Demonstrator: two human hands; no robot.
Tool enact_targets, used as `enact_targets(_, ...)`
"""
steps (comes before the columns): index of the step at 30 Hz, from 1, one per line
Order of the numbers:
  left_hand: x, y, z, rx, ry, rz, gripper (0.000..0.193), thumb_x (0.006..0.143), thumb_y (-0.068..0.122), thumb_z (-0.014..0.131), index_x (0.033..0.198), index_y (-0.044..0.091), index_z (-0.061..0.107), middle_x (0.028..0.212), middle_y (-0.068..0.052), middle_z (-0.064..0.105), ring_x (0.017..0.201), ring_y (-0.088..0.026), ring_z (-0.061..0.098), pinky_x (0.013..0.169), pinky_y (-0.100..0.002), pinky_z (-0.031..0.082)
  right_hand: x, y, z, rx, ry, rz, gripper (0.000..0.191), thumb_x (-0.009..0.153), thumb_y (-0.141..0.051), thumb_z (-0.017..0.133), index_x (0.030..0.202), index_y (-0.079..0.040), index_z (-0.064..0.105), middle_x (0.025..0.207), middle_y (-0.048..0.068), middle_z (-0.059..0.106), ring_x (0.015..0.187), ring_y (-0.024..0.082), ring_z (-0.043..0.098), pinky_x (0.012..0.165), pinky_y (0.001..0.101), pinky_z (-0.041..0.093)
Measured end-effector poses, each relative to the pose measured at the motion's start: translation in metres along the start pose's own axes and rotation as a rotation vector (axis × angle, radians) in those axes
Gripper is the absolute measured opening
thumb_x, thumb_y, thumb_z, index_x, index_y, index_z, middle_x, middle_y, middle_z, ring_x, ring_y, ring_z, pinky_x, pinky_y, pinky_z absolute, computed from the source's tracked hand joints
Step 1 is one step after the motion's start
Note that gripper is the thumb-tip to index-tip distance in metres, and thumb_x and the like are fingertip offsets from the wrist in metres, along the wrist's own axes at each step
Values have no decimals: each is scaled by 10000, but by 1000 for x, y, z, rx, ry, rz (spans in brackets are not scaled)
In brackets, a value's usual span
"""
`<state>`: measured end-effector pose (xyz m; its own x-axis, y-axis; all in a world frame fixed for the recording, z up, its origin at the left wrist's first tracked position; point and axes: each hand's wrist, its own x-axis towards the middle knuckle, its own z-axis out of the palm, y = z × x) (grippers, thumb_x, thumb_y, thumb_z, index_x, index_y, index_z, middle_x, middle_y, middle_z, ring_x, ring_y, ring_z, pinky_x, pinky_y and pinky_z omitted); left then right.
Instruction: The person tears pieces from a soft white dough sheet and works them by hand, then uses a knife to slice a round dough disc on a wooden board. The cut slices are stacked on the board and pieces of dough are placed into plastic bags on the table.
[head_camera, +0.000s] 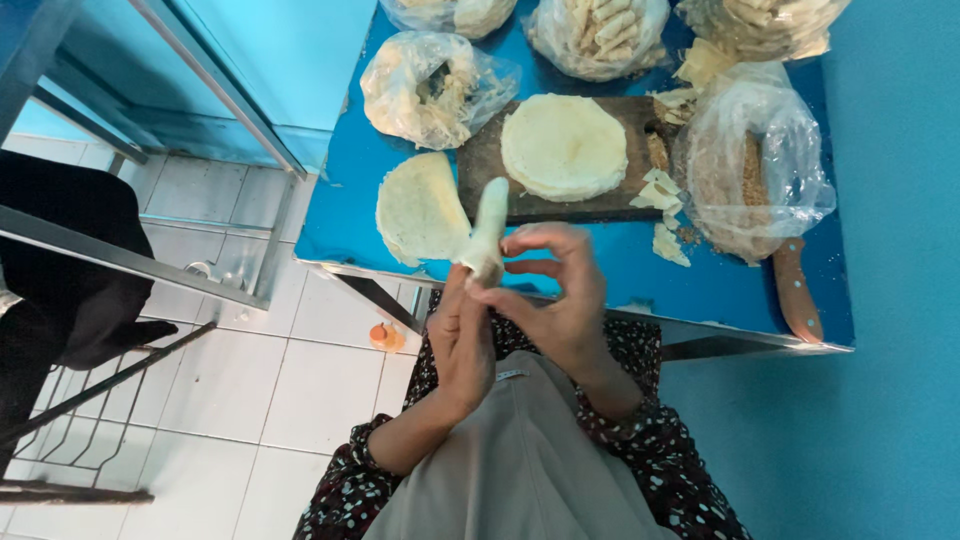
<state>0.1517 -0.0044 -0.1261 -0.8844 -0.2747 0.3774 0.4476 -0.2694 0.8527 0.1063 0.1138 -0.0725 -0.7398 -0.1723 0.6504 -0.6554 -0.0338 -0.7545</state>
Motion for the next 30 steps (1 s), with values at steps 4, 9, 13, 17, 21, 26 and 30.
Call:
enact_targets(4,0,1,4,85,88,-67,399,1154,195,465,1344,-94,662,1227,-71,608,966,-85,482,840,-214,389,-1,16,4,-151,168,1,374,955,88,790,1239,-34,579,1204,121,646,1025,188,727,859,303,675)
enact_targets(9,6,0,9,-267,128,-139,380,1072,189,476,1362,-29,589,1325,-70,635,1198,-91,588,1045,-229,446,1,35,-7,-68,341,-12,378,971,98,749,1264,-2,532,1189,86,640,1056,158,702,894,302,648)
enact_targets(13,12,-6,7,-218,56,-64,259,1037,74,610,1278,-20,623,1318,-56,618,1148,-89,596,974,-235,478,-5,37,2,-72,264,-142,411,925,89,762,1230,-17,507,1188,90,626,1048,161,710,843,286,666)
enact_targets(17,22,-11,-2,-24,119,-188,279,933,-44,713,1193,24,637,1131,-61,679,998,-93,634,870,-240,520,-10,43,5,-299,195,-236,454,854,117,792,1197,-20,528,1092,127,654,1010,201,691,808,291,642)
enact_targets(21,33,-16,-8,-122,135,-47,97,1000,-81,650,1069,-16,635,1153,-70,641,1056,-118,631,948,-248,507,-14,50,-6,144,286,-82,464,937,119,722,1287,-54,471,1166,74,629,1050,154,687,898,282,651)
enact_targets(26,28,-14,-3,-91,70,54,136,969,-102,615,1056,0,594,1362,-110,596,1223,-163,598,1076,-283,480,-12,48,-14,581,339,336,420,976,65,737,1328,4,518,1114,131,646,1038,179,663,885,292,585)
enact_targets(30,25,-11,4,331,41,194,153,921,-57,692,1040,7,620,1361,-123,594,1119,-167,629,962,-292,521,-13,34,-14,579,182,367,479,926,-215,732,1325,-59,517,1237,60,613,1053,157,664,871,318,610)
